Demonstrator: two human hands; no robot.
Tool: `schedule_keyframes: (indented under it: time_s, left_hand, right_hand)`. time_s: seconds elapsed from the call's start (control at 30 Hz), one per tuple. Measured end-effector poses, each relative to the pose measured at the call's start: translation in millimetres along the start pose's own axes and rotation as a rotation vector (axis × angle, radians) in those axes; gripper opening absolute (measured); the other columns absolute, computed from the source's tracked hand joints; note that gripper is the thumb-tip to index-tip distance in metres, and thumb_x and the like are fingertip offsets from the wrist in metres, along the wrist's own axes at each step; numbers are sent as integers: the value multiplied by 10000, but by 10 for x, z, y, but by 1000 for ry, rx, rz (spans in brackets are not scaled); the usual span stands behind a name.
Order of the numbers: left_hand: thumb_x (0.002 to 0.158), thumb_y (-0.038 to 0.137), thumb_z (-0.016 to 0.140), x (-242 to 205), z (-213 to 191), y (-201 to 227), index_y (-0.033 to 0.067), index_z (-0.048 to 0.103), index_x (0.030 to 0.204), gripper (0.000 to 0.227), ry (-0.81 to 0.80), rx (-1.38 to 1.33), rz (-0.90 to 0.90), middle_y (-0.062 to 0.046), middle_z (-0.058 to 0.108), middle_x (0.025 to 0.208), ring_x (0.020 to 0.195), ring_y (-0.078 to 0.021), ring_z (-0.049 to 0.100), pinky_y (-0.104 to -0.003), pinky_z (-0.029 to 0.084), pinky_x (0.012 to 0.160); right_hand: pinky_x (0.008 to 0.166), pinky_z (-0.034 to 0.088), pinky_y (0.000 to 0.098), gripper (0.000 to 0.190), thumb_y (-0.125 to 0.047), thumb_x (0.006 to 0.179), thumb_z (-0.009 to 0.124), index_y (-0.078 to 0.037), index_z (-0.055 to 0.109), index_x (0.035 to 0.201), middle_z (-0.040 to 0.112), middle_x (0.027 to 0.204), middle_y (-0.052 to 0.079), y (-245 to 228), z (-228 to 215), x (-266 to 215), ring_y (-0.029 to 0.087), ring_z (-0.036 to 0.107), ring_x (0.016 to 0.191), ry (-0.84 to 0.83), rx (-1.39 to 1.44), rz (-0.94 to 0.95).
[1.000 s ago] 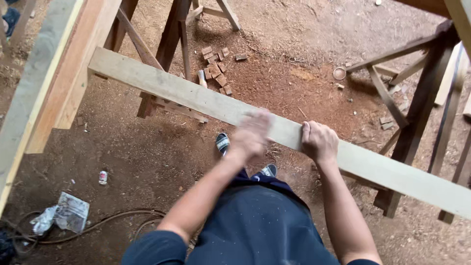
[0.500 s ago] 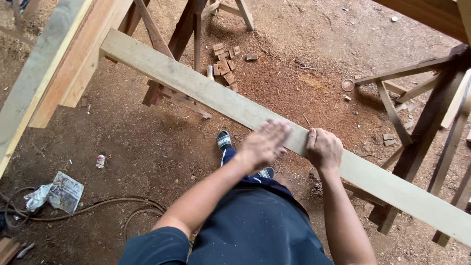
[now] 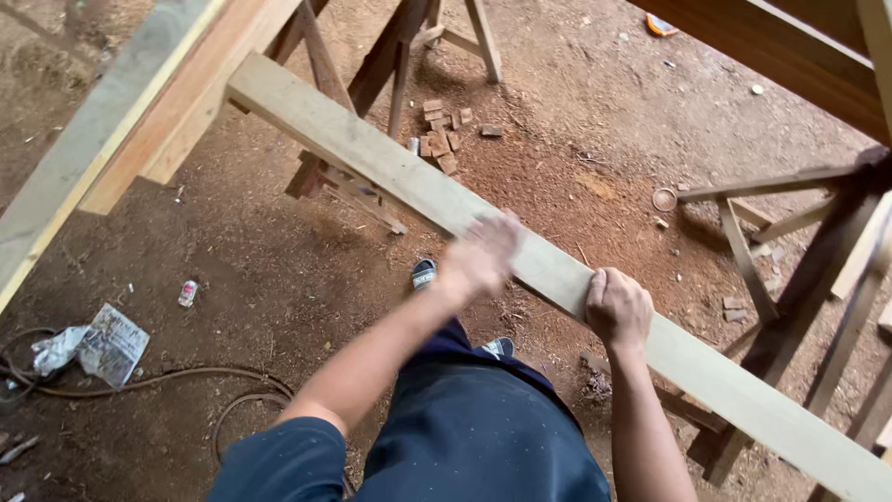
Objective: The person sands a long piece of wood using a small block of sandpaper, moving along the length of the board and cleaning the edges.
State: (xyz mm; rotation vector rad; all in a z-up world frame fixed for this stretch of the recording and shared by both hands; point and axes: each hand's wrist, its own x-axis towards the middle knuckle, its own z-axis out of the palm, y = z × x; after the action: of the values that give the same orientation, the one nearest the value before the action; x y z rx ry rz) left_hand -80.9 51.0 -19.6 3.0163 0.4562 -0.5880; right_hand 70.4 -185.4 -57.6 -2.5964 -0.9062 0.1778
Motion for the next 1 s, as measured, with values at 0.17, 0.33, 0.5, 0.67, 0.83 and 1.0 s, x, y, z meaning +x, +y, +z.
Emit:
schedule_keyframes:
  time_s: [0.17, 0.33, 0.5, 0.67, 0.83, 1.0]
  left_hand:
    - [1080, 475, 169, -168, -189, -895, -21, 43, 1595, 726, 52, -107, -249, -206, 44, 1660, 1530, -334, 90, -461, 84, 1253]
    - [1021, 493, 142, -214, -144, 317, 2, 94, 1549, 722, 64, -65, 94, -180, 39, 1648, 1531, -311, 65, -449, 59, 1254]
    - [1155, 408, 167, -143, -55, -437, -92, 150, 1598, 668, -82, -65, -46, -324, 164, 1633, 1500, -396, 241, -448, 240, 1265]
    - [1074, 467, 131, -142, -92, -1100, -13, -10, 1550, 691, 46, -99, -207, -190, -44, 1657, 1534, -318, -15, -442, 41, 1265]
    - [967, 484, 178, -220, -245, 10, -10, 278, 1453, 700, 899, -146, 156, -204, 377, 1454, 1337, -322, 391, -460, 341, 1098]
    - [1114, 438, 160, -324, -521, -1003, -71, 215, 1607, 711, -311, -206, -129, -270, 374, 1585, 1469, -343, 403, -407, 320, 1280]
  right_hand:
    - [850, 523, 432, 344, -345, 1062, 481, -94, 715, 1086, 761, 1005, 139, -35, 37, 11, 293, 708, 920, 33, -31, -49]
    - [878, 494, 430, 495, -511, 969, 539, -105, 700, 1202, 762, 1075, 113, -83, -15, 21, 261, 700, 985, 123, -202, -302]
    - [968, 494, 405, 400, -487, 1074, 473, -197, 706, 1219, 756, 1177, 59, -10, -11, 52, 229, 709, 1072, -133, -47, -72]
    - [999, 465, 414, 389, -423, 1044, 505, -160, 693, 1261, 750, 1187, 91, 47, 33, 8, 248, 693, 1104, -120, -92, 4]
    - [1174, 359, 469, 415, -211, 952, 512, -120, 665, 1326, 701, 1318, 116, -236, 141, 161, 261, 629, 1248, 53, -2, -239]
    - [1144, 334, 484, 486, -339, 994, 568, -58, 570, 1391, 607, 1421, 205, -1041, 326, 458, 343, 560, 1301, 77, 32, -349]
